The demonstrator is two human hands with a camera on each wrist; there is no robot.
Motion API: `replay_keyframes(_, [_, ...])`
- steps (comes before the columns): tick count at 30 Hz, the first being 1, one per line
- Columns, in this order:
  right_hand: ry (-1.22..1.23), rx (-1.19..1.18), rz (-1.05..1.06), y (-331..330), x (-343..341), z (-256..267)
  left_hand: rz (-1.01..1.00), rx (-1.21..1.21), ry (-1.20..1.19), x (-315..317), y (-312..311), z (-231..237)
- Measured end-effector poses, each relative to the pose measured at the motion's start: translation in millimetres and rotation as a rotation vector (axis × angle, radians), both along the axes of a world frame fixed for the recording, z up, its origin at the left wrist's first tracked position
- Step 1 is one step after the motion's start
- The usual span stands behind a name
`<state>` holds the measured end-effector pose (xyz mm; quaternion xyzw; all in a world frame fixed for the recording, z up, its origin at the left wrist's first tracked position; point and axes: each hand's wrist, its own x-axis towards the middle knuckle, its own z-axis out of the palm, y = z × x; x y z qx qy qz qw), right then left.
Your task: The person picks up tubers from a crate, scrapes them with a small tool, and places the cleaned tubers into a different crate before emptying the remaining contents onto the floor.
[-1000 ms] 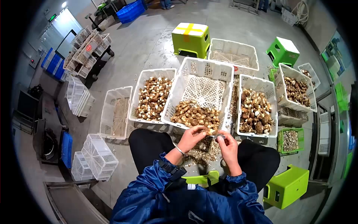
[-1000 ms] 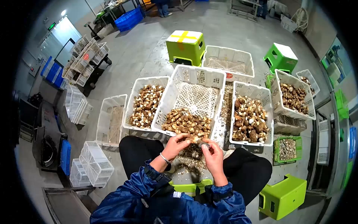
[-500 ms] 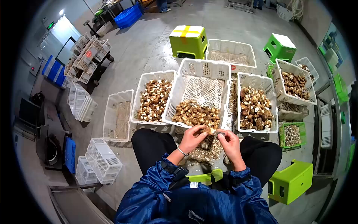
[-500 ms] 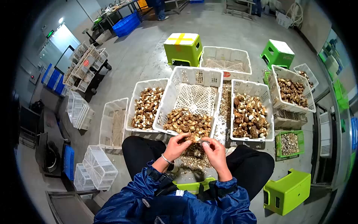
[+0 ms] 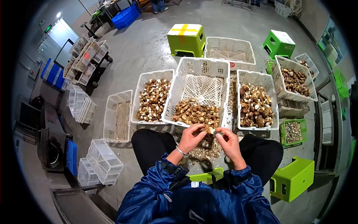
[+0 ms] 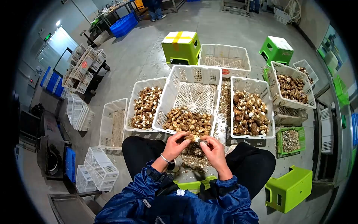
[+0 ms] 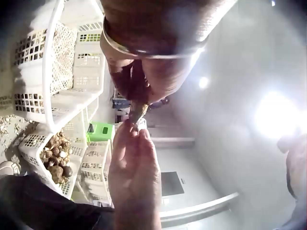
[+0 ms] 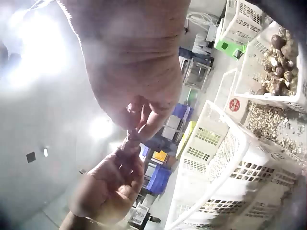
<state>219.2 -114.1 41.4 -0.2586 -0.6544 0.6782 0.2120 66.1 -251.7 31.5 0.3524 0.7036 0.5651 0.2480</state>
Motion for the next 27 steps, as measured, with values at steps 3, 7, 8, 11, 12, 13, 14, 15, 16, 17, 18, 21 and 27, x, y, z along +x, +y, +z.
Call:
replay_keyframes(3, [-0.038,-0.024,0.020,3,1,0,-0.023,-0.040,-0.196,-3,-3,-1])
replay_keyframes(7, [0.035,-0.071,-0.015,0,-2,-3,-0.007,0.074,-0.711,-1,2,-8])
replay_keyframes(8, [0.039,-0.055,-0.025,0,-2,-5,0.013,0.136,-0.895,3,3,-9])
replay_keyframes(11, [0.061,0.020,-0.045,-1,-3,-8,0.049,0.113,-0.893,9,4,-14])
replay_keyframes(12, [0.074,0.065,-0.043,-2,-4,-3,0.058,0.114,-0.872,11,6,-15])
replay_keyframes(13, [0.086,0.111,-0.041,-2,-4,-1,0.066,0.129,-0.813,13,7,-15])
replay_keyframes(14, [0.093,0.116,-0.039,-2,-3,-2,0.063,0.122,-0.741,14,8,-14])
replay_keyframes(15, [0.101,0.121,-0.036,-1,-3,-4,0.059,0.115,-0.668,14,8,-14])
replay_keyframes(16, [0.109,0.125,-0.034,-1,-4,-5,0.055,0.107,-0.594,14,8,-14])
replay_keyframes(17, [0.093,0.178,-0.048,-2,-4,-4,0.042,0.042,-0.394,11,6,-17])
replay_keyframes(18, [0.057,0.137,-0.049,-2,-4,-3,0.042,0.030,-0.353,12,5,-15])
replay_keyframes(21, [-0.120,0.044,-0.037,1,1,6,0.017,0.041,-0.410,12,5,-11])
replay_keyframes(27, [0.056,0.284,-0.032,-3,-5,-8,0.032,0.040,-0.446,12,4,-14])
